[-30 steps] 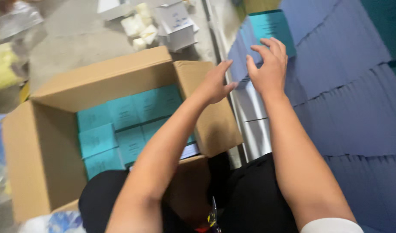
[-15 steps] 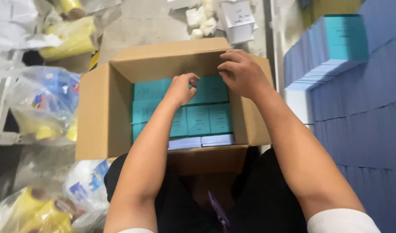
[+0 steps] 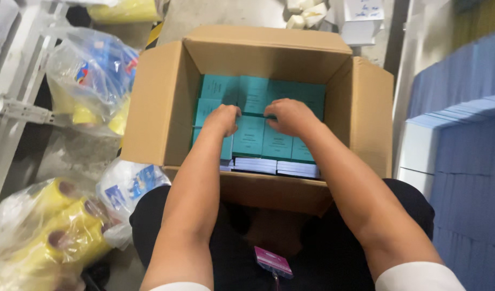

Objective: The person packs booklets into a cardboard box by taking them from a stack and arranging them in rows inside the box by hand.

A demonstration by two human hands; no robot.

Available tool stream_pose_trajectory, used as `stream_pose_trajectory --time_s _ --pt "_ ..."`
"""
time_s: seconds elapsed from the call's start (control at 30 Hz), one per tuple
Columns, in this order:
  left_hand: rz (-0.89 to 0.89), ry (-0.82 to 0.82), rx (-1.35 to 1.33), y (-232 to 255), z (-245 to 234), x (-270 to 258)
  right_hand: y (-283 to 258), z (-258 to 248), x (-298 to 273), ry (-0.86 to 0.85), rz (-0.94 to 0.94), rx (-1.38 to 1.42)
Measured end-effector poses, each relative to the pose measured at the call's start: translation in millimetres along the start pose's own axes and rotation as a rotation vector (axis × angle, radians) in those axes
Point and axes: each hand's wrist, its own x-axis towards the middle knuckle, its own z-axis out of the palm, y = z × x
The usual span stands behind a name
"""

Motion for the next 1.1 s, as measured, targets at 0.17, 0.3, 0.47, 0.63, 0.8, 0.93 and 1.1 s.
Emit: stream_pose_trajectory --time_s 0.17,0.3,0.47,0.63,0.8,0.93,1.1 --pt "-0.042 -0.069 0.063 -34.6 35.8 4.6 -8.4 65.4 27.2 -0.156 -0.022 0.065" --pt "-0.052 -0.109 0.191 -65.5 65.5 8.9 -15.2 121.9 34.0 -0.153 0.040 0.267" --pt "0.024 -0.151 0.230 -77.7 83.9 6.3 -15.4 161.2 35.3 -0.255 -0.008 0.022" --pt "0.127 -0.131 0.292 -91.0 111.7 8.1 -18.5 173.8 43.5 -0.337 0.012 -0.004" --pt "0.307 -0.330 0.506 -99.5 129.6 32.1 -21.3 178.1 48.8 -0.330 0.019 0.029" --pt "0.412 -0.327 0.639 -90.3 141.1 41.7 -23.9 178.5 48.8 -0.382 0.054 0.017" --pt "0.492 -0.385 0.754 -76.7 126.3 34.7 -26.1 175.8 47.3 -0.352 0.060 0.066"
